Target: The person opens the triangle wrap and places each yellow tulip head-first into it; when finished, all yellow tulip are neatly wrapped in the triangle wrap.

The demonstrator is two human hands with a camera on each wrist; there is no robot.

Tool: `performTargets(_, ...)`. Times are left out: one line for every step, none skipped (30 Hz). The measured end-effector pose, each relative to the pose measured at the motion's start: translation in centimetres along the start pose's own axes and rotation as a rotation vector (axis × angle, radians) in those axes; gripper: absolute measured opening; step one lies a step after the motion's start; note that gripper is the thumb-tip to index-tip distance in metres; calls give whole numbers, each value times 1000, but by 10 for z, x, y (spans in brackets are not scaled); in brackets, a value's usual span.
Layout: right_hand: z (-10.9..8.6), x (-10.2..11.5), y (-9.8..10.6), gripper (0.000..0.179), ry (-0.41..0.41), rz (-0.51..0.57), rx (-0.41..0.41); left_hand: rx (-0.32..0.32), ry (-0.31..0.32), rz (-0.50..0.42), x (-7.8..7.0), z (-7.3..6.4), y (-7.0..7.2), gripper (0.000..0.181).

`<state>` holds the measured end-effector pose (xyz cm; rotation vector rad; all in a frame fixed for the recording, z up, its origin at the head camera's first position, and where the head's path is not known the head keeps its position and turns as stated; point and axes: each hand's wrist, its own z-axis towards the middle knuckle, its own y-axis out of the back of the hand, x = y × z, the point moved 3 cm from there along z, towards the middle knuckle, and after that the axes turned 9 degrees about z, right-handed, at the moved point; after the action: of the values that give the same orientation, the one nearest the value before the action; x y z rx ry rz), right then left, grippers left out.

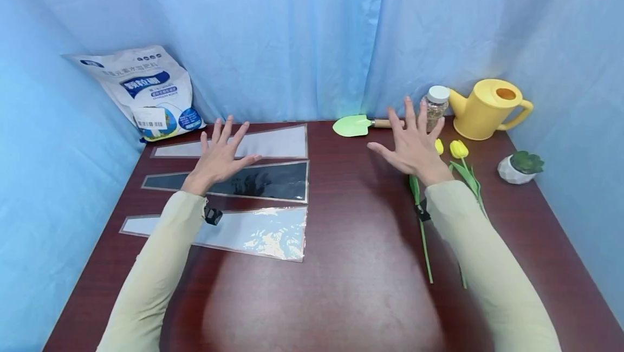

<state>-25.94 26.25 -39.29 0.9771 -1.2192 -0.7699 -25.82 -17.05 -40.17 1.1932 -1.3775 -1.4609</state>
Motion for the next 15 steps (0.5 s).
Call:
performTargets(3, 3, -2, 98, 4, 0, 1, 1, -3, 0, -2, 2, -1, 89)
performTargets(6, 6, -4, 99, 7, 1, 4, 4, -6, -5, -3, 4, -1, 89)
performTargets(8, 9, -7, 99, 10, 5, 9, 6, -8, -7, -5, 6, -2, 89)
performTargets(10, 12, -9, 99, 13, 10, 13, 10, -11, -9, -6, 7, -3, 89)
performTargets(12, 15, -11, 99, 17, 15, 15, 12, -12, -11, -8, 9, -3, 89)
performTargets(14, 18, -13, 99, 22, 16, 16, 16, -10, -16, -10, 11, -4, 89)
performTargets(17, 22, -16, 99, 28, 17, 14, 18, -11, -21, -11, 12, -5, 89)
performTargets(20, 25, -18, 99, 33, 23, 17, 17, -10, -27, -12, 14, -6, 89)
performTargets(23, 29, -20, 99, 39, 21, 19, 17, -9, -28, -13, 16, -7, 89)
performTargets(25, 32, -23, 99, 45, 17, 21, 19, -8, -28, -14, 17, -8, 89)
performTargets(28, 36, -25, 99, 50, 12, 22, 17, -7, -29, -16, 19, -9, 88)
performTargets(31, 39, -28, 99, 54, 10, 25, 17, -8, -30, -17, 20, -10, 88)
performTargets(33, 43, -31, 99, 58, 9, 30, 17, -9, -28, -18, 22, -11, 88)
performTargets(35, 46, -33, 99, 61, 4, 35, 19, -10, -24, -20, 23, -13, 88)
performTargets(37, 50, -35, 99, 62, 4, 43, 23, -11, -21, -21, 25, -14, 88)
